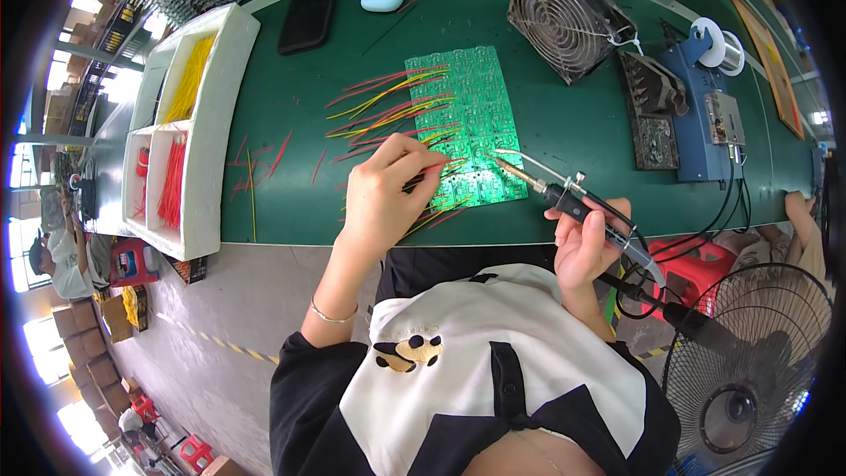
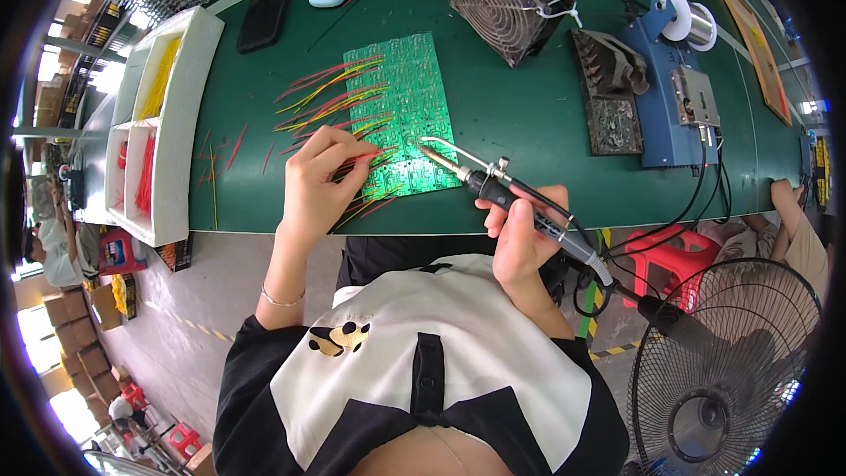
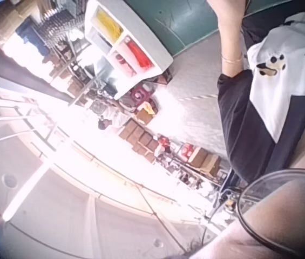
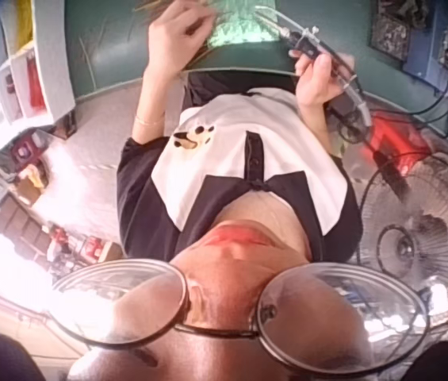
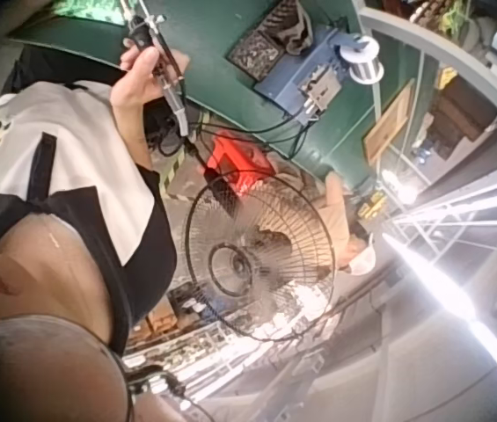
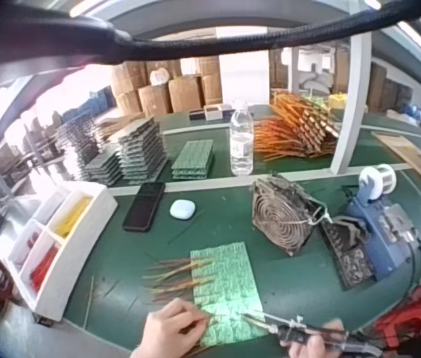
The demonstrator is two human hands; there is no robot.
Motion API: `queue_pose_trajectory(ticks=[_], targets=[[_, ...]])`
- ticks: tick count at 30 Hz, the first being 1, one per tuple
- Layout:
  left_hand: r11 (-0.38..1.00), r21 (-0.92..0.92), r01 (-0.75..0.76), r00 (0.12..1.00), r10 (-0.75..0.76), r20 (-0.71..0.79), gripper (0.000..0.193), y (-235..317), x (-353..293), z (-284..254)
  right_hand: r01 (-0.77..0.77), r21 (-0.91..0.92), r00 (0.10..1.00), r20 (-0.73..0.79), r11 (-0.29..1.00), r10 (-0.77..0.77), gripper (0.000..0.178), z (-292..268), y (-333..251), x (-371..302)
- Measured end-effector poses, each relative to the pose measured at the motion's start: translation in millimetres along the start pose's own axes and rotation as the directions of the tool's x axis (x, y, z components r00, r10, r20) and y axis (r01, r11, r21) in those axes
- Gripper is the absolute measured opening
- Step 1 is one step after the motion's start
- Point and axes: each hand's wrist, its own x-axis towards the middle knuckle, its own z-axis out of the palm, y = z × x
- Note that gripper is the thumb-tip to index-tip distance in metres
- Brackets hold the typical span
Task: The person retrieves wires from a container, positions them onto a circuit board, and solders them to the board using a soldering iron.
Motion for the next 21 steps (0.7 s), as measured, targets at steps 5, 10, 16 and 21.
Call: queue_pose_trajectory(ticks=[5, 10, 16, 21], targets=[[1.0, 0.006, -0.014, 1.0, 0.014, -0.022, 0.014, -2.3, -0.8, 1.6, -0.015, -0.047, 0.999, 0.034, 0.999, 0.016, 0.017, 2.7, 0.2, -1.7], [0.997, -0.068, -0.033, 0.998, 0.03, -0.054, 0.014, -5.6, 0.3, 3.6, -0.019, -0.065, 0.999, 0.044, 0.998, 0.022, 0.018, 3.2, -0.2, -1.3], [0.996, -0.086, 0.005, 0.998, -0.01, -0.057, 0.01, -6.0, 0.7, 4.8, -0.034, -0.034, 0.999, 0.038, 0.999, 0.035, 0.017, 3.7, 0.7, -0.3], [0.997, -0.069, -0.03, 0.998, 0.027, -0.05, 0.016, -5.5, 0.3, 2.9, -0.057, -0.02, 0.996, 0.062, 0.998, 0.059, 0.017, 4.6, 0.8, -0.2]])
